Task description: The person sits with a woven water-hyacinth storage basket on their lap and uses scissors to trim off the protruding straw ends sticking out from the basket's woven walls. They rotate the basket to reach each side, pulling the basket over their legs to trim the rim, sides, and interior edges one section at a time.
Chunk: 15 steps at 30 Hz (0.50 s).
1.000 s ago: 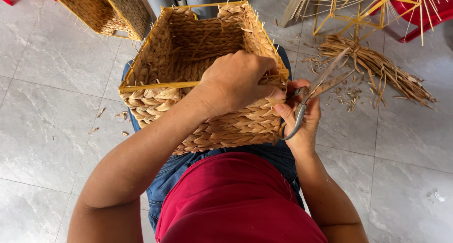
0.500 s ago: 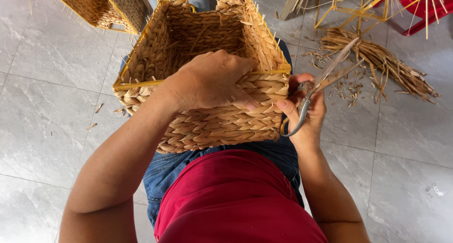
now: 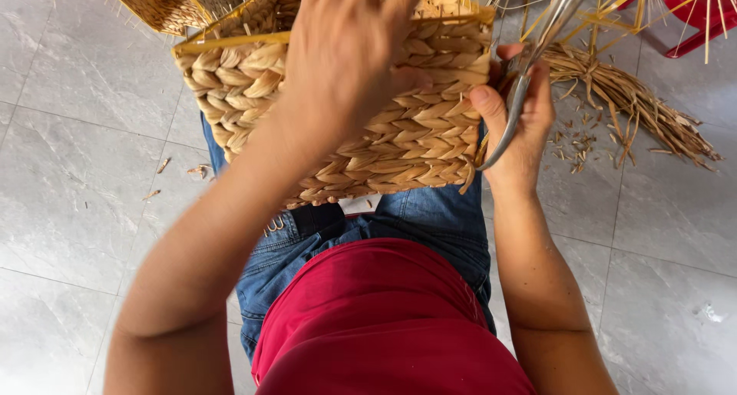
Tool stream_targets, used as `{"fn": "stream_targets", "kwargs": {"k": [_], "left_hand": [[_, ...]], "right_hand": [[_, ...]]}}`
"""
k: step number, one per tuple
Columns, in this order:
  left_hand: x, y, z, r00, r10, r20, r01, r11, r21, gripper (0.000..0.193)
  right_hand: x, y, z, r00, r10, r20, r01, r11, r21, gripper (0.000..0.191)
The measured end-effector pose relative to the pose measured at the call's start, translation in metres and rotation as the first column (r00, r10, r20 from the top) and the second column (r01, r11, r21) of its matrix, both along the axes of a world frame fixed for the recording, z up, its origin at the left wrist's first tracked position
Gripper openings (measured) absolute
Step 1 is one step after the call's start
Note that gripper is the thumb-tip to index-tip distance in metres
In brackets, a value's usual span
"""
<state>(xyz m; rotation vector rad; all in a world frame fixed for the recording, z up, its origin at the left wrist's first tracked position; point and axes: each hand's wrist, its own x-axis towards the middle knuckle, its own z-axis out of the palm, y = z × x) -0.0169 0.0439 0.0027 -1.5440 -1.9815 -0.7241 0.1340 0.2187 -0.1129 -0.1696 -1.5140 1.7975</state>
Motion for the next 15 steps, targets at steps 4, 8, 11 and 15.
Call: {"fn": "stream_targets", "kwargs": {"k": [4,8,11,15], "left_hand": [[0.067,-0.017,-0.038,0.996,-0.083,-0.044,0.081,0.996,-0.046,0.031],[0.092,0.003,-0.074,0.997,-0.068,0.038,0.069,0.997,-0.032,0.034],[0.098,0.013,-0.086,0.997,-0.039,0.061,0.042,0.998,-0.037,0.024],[0.101,0.015,-0.088,0.997,-0.028,0.076,0.033,0.997,-0.068,0.017]], "right_hand": [[-0.014,0.014,0.004,0.999,0.034,-0.021,-0.032,0.995,0.091,0.042],[-0.016,0.012,0.007,1.0,0.025,0.001,-0.025,0.992,0.121,0.046],[-0.01,0.008,0.013,0.999,0.015,0.035,-0.019,0.992,0.127,0.045],[-0.002,0.009,0.015,0.999,0.021,0.044,-0.026,0.992,0.12,0.05]]}}
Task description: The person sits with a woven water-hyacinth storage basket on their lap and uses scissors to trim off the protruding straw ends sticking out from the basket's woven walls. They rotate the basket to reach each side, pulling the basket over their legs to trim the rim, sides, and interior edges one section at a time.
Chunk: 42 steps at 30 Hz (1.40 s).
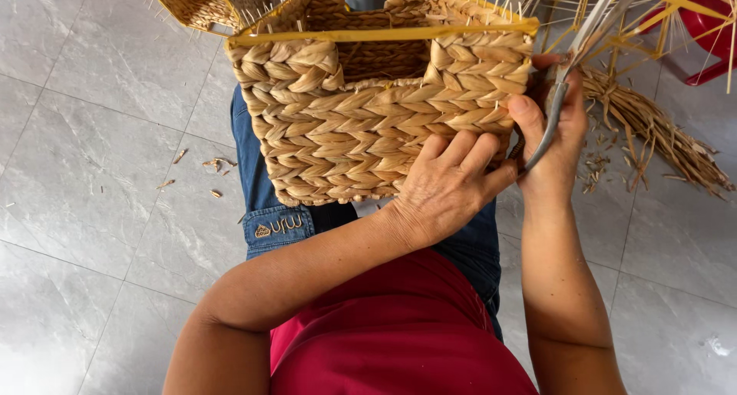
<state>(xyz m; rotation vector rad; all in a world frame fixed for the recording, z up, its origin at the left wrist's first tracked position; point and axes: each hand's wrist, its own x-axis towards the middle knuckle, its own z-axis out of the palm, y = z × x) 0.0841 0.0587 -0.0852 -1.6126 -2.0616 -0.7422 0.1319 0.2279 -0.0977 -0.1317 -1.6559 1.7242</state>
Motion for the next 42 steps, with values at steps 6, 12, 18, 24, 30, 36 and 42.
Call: {"fn": "stream_targets", "kwargs": {"k": [6,12,18,24,30,36,42], "left_hand": [[-0.015,-0.005,0.017,0.968,-0.097,0.23,0.07,0.99,0.122,0.02],[-0.043,-0.019,0.043,0.903,-0.12,0.412,0.163,0.984,-0.07,0.009],[-0.01,-0.015,0.025,0.991,-0.117,-0.06,0.12,0.991,0.054,0.03],[-0.006,-0.006,0.012,0.996,-0.093,-0.015,0.094,0.994,0.048,0.017],[-0.021,-0.008,0.024,0.924,-0.197,0.327,0.171,0.979,0.108,0.019],[-0.027,-0.007,0.039,0.929,-0.23,0.289,0.217,0.973,0.076,0.017],[-0.03,0.003,0.045,0.939,-0.257,0.229,0.249,0.966,0.064,0.016]], "right_hand": [[0.041,0.017,-0.016,0.991,-0.017,0.13,0.019,1.0,-0.017,0.061],[0.11,0.034,-0.039,0.95,-0.26,0.172,0.07,0.716,0.694,0.073],[0.138,0.057,-0.055,0.877,-0.449,0.169,0.077,0.479,0.874,0.071],[0.139,0.057,-0.057,0.887,-0.452,0.097,0.102,0.395,0.913,0.067],[0.131,0.045,-0.041,0.896,-0.445,0.001,0.09,0.184,0.979,0.063],[0.112,0.039,-0.029,0.892,-0.451,-0.01,0.068,0.114,0.991,0.061],[0.098,0.037,-0.03,0.909,-0.412,-0.059,0.077,0.026,0.997,0.057]]}}
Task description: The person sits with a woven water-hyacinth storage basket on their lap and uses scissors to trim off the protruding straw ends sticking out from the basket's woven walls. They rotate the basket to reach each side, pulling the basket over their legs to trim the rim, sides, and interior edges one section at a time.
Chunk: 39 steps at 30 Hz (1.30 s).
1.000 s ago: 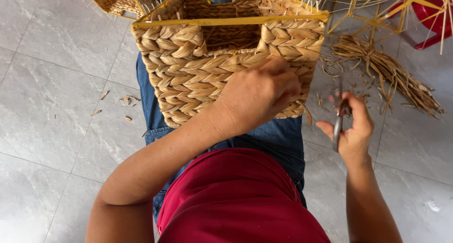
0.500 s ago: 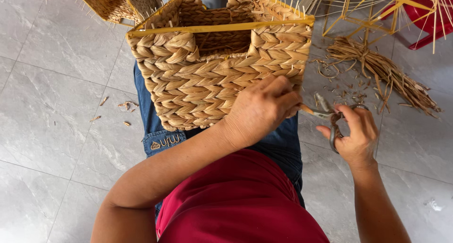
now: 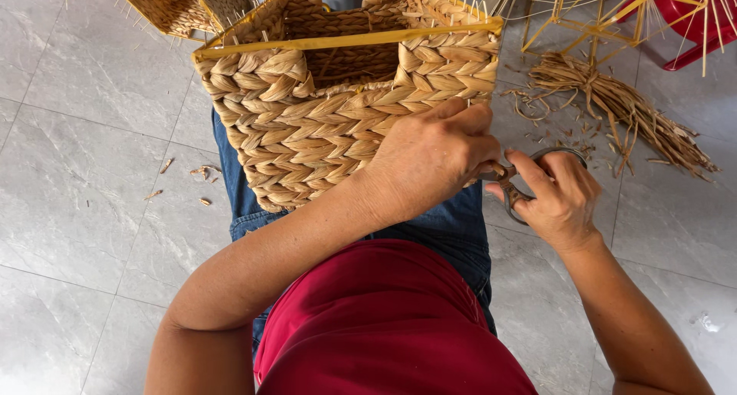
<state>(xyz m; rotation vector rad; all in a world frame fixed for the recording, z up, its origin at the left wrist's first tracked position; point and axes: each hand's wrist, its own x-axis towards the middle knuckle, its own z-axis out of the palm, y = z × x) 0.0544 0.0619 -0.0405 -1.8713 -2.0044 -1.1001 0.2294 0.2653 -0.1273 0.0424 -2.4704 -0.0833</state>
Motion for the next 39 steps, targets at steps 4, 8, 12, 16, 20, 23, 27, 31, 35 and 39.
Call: {"fn": "stream_targets", "kwargs": {"k": [4,8,12,16,20,23,27,31,35,39], "left_hand": [[0.0,0.006,0.002,0.999,0.032,0.015,-0.033,0.999,0.033,0.013],[-0.009,-0.001,0.018,0.99,0.032,0.141,-0.047,0.994,0.099,0.012],[-0.026,-0.057,0.032,0.923,0.002,0.384,-0.096,0.969,0.226,0.008],[-0.061,-0.144,0.023,0.798,0.166,0.579,-0.425,0.837,0.346,0.009],[-0.089,-0.205,-0.003,0.624,0.736,0.263,-0.781,0.594,0.191,0.045],[-0.074,-0.218,-0.028,0.515,0.857,-0.018,-0.847,0.512,0.143,0.08],[-0.017,-0.192,-0.055,0.519,0.602,0.607,-0.749,0.662,-0.016,0.088],[0.022,-0.156,-0.065,0.755,0.562,0.338,-0.641,0.743,0.194,0.097],[0.033,-0.143,-0.068,0.764,0.645,-0.011,-0.622,0.742,0.251,0.058],[0.033,-0.147,-0.073,0.759,0.629,-0.167,-0.621,0.777,0.103,0.041]], "right_hand": [[0.002,0.003,-0.008,1.0,-0.014,0.028,0.015,0.999,-0.041,0.055],[0.011,0.007,-0.02,0.999,-0.012,0.047,0.019,0.989,-0.148,0.048],[0.013,0.017,-0.031,0.993,0.084,-0.085,-0.115,0.863,-0.492,0.056],[0.025,0.004,-0.042,0.999,-0.031,-0.01,0.006,0.485,-0.874,0.051],[0.016,-0.016,-0.047,0.997,-0.024,-0.074,-0.059,0.382,-0.922,0.043],[0.005,-0.031,-0.043,0.992,-0.042,-0.123,-0.104,0.312,-0.944,0.044],[-0.016,-0.048,-0.042,0.966,-0.025,-0.256,-0.248,0.18,-0.952,0.054],[-0.027,-0.055,-0.047,0.965,-0.055,-0.257,-0.23,0.295,-0.928,0.052],[-0.025,-0.054,-0.049,0.966,-0.085,-0.246,-0.212,0.286,-0.934,0.055],[-0.011,-0.054,-0.044,0.974,-0.04,-0.223,-0.196,0.347,-0.917,0.05]]}}
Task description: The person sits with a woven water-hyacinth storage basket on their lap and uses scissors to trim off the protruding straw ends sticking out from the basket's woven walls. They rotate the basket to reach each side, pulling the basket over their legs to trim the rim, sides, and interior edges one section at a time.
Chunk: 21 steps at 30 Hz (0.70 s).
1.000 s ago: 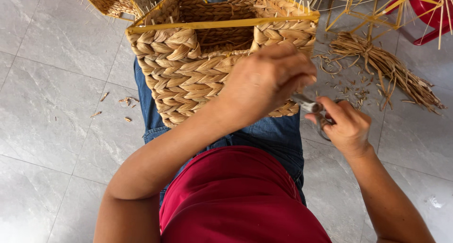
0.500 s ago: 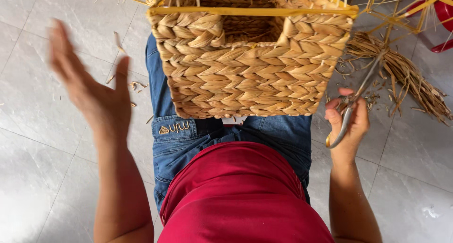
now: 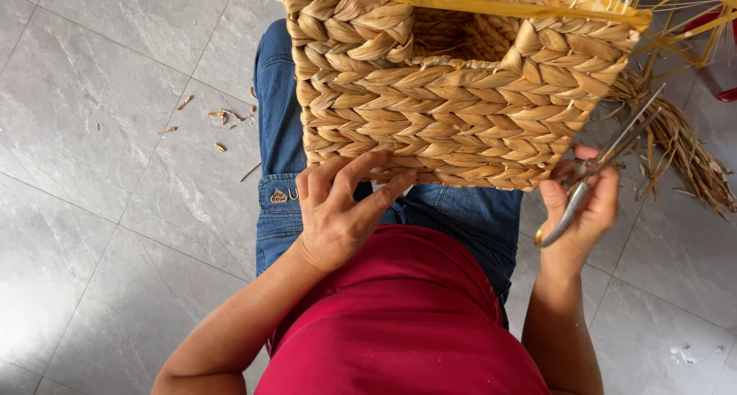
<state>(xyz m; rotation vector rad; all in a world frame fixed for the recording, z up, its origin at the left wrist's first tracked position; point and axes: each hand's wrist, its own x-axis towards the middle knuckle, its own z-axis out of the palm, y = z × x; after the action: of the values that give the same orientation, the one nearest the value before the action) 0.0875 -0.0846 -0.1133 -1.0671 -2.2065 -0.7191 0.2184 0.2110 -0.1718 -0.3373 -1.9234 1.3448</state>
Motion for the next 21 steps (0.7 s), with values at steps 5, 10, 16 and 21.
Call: {"fn": "stream_targets", "kwargs": {"k": [5,10,16,21], "left_hand": [[-0.002,0.004,-0.001,0.997,-0.068,0.033,0.069,0.998,-0.01,0.031],[-0.003,0.014,0.008,0.992,-0.087,0.092,0.084,0.996,0.04,0.022],[-0.011,-0.003,0.013,0.923,-0.241,0.299,0.156,0.946,0.283,0.021],[-0.013,-0.003,0.013,0.911,-0.26,0.32,0.153,0.934,0.322,0.021]], "right_hand": [[0.016,0.004,0.017,0.998,0.023,0.055,-0.026,0.998,0.063,0.052],[0.021,0.002,0.038,0.994,0.063,0.092,-0.077,0.983,0.166,0.059],[0.015,-0.004,0.076,0.972,0.008,0.236,-0.164,0.741,0.651,0.066],[0.0,-0.025,0.099,0.937,-0.021,0.349,-0.319,0.357,0.878,0.062]]}}
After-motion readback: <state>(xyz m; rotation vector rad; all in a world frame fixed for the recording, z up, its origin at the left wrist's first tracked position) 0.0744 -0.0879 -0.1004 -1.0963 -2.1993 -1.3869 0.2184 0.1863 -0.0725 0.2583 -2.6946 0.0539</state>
